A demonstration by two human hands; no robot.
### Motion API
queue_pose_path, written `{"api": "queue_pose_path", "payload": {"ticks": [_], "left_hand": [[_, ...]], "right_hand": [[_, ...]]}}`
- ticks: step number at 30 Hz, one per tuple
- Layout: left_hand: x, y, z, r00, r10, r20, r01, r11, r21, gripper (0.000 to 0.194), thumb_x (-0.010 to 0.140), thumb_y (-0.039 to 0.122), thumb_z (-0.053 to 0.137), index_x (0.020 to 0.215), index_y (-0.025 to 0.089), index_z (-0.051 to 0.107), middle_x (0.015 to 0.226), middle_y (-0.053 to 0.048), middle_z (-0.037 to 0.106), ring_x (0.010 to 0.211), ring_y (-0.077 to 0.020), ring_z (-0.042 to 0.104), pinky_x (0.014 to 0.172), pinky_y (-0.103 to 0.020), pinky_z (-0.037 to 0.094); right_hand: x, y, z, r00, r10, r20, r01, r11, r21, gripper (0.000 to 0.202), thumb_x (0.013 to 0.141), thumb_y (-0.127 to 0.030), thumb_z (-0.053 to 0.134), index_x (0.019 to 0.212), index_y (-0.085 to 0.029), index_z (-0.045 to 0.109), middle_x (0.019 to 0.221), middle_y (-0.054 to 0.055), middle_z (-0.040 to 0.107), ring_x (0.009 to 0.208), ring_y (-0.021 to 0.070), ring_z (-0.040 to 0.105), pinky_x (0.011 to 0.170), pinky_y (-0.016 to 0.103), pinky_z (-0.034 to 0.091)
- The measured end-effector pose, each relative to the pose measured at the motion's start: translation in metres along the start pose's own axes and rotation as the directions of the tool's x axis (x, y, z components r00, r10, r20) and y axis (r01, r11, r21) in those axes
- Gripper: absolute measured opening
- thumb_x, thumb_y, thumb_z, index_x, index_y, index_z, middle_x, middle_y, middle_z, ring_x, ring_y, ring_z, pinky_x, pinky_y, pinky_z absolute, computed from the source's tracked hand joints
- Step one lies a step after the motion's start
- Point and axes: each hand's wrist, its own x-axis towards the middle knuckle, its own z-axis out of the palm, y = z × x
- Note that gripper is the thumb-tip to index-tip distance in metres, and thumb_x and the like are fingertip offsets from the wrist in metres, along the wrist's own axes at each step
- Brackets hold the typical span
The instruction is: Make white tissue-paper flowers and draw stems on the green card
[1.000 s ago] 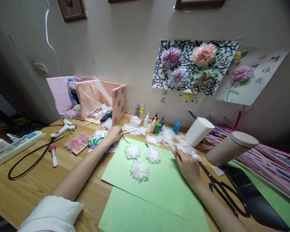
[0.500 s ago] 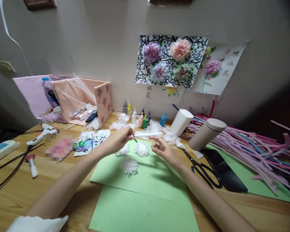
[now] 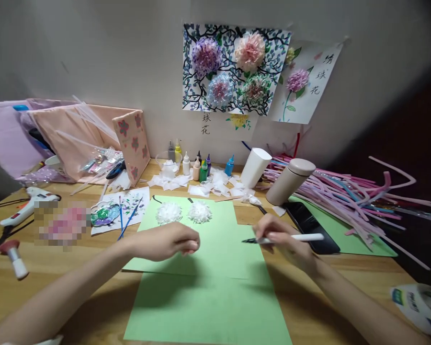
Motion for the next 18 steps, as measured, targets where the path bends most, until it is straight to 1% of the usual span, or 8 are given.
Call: {"api": "queue_pose_path", "payload": {"ticks": [2,3,5,7,9,10,14,18], "left_hand": [[-0.002,-0.002,0.008,0.997,-0.036,-0.063,0.035,0.999,-0.019,0.027,0.090,0.025,0.033,0.075,0.019,0.055,0.076,0.000,0.063,0.069,-0.0111,0.056,0.065,-0.021,0.041],[0.001,-0.002,0.016,0.994,-0.024,-0.104,0.027,0.999,0.031,0.024,0.090,0.023,0.035,0.080,0.020,0.056,0.082,0.000,0.065,0.075,-0.0119,0.058,0.069,-0.022,0.042],[0.013,-0.004,0.038,0.993,0.059,-0.106,-0.038,0.981,0.189,0.018,0.087,0.018,0.038,0.090,0.020,0.055,0.092,-0.003,0.066,0.082,-0.0153,0.061,0.070,-0.025,0.045],[0.029,-0.009,0.062,0.975,0.181,-0.129,-0.115,0.907,0.406,0.018,0.086,0.016,0.038,0.092,0.014,0.055,0.100,-0.012,0.064,0.089,-0.0210,0.061,0.072,-0.030,0.048],[0.043,-0.018,0.082,0.949,0.283,-0.136,-0.154,0.797,0.584,0.020,0.087,0.016,0.037,0.092,0.008,0.055,0.116,-0.023,0.055,0.104,-0.0282,0.056,0.080,-0.037,0.048],[0.048,-0.023,0.088,0.938,0.315,-0.143,-0.158,0.757,0.634,0.021,0.087,0.015,0.036,0.091,0.007,0.055,0.119,-0.025,0.052,0.108,-0.0298,0.054,0.080,-0.037,0.049],[0.053,-0.037,0.099,0.916,0.361,-0.175,-0.134,0.686,0.715,0.022,0.088,0.014,0.034,0.090,0.006,0.055,0.120,-0.026,0.052,0.109,-0.0304,0.054,0.077,-0.036,0.052],[0.052,-0.041,0.097,0.905,0.372,-0.205,-0.129,0.701,0.701,0.022,0.089,0.017,0.034,0.088,0.008,0.054,0.119,-0.022,0.054,0.108,-0.0270,0.056,0.074,-0.033,0.054]], "right_hand": [[0.002,0.009,-0.010,0.993,0.023,-0.112,-0.024,1.000,-0.011,0.019,0.083,-0.039,0.047,0.090,-0.023,0.052,0.065,0.000,0.049,0.052,0.0135,0.043,0.052,0.028,0.036],[0.006,0.015,-0.011,0.993,0.043,-0.110,-0.046,0.999,-0.027,0.023,0.084,-0.039,0.046,0.098,-0.022,0.050,0.063,-0.001,0.050,0.056,0.0146,0.045,0.056,0.029,0.038],[0.018,0.026,-0.004,0.994,0.084,-0.067,-0.087,0.995,-0.048,0.025,0.084,-0.038,0.046,0.103,-0.020,0.047,0.075,0.002,0.057,0.066,0.0154,0.051,0.064,0.030,0.040],[0.032,0.039,0.009,0.994,0.113,-0.011,-0.113,0.989,-0.090,0.022,0.085,-0.036,0.047,0.098,-0.019,0.050,0.085,0.005,0.058,0.077,0.0163,0.053,0.069,0.030,0.041],[0.045,0.051,0.021,0.993,0.116,0.024,-0.111,0.981,-0.160,0.019,0.084,-0.034,0.050,0.093,-0.017,0.053,0.086,0.004,0.057,0.077,0.0152,0.052,0.070,0.029,0.040],[0.050,0.056,0.024,0.995,0.102,0.019,-0.097,0.980,-0.176,0.016,0.084,-0.032,0.050,0.089,-0.017,0.054,0.084,0.003,0.056,0.075,0.0144,0.051,0.067,0.027,0.039],[0.069,0.071,0.025,0.999,0.049,0.007,-0.047,0.978,-0.201,0.006,0.081,-0.023,0.050,0.080,-0.017,0.052,0.074,0.000,0.051,0.066,0.0121,0.045,0.059,0.023,0.035],[0.076,0.078,0.021,0.997,0.074,-0.026,-0.078,0.972,-0.220,0.003,0.077,-0.017,0.050,0.080,-0.018,0.050,0.070,-0.002,0.049,0.063,0.0116,0.043,0.056,0.022,0.033]]}}
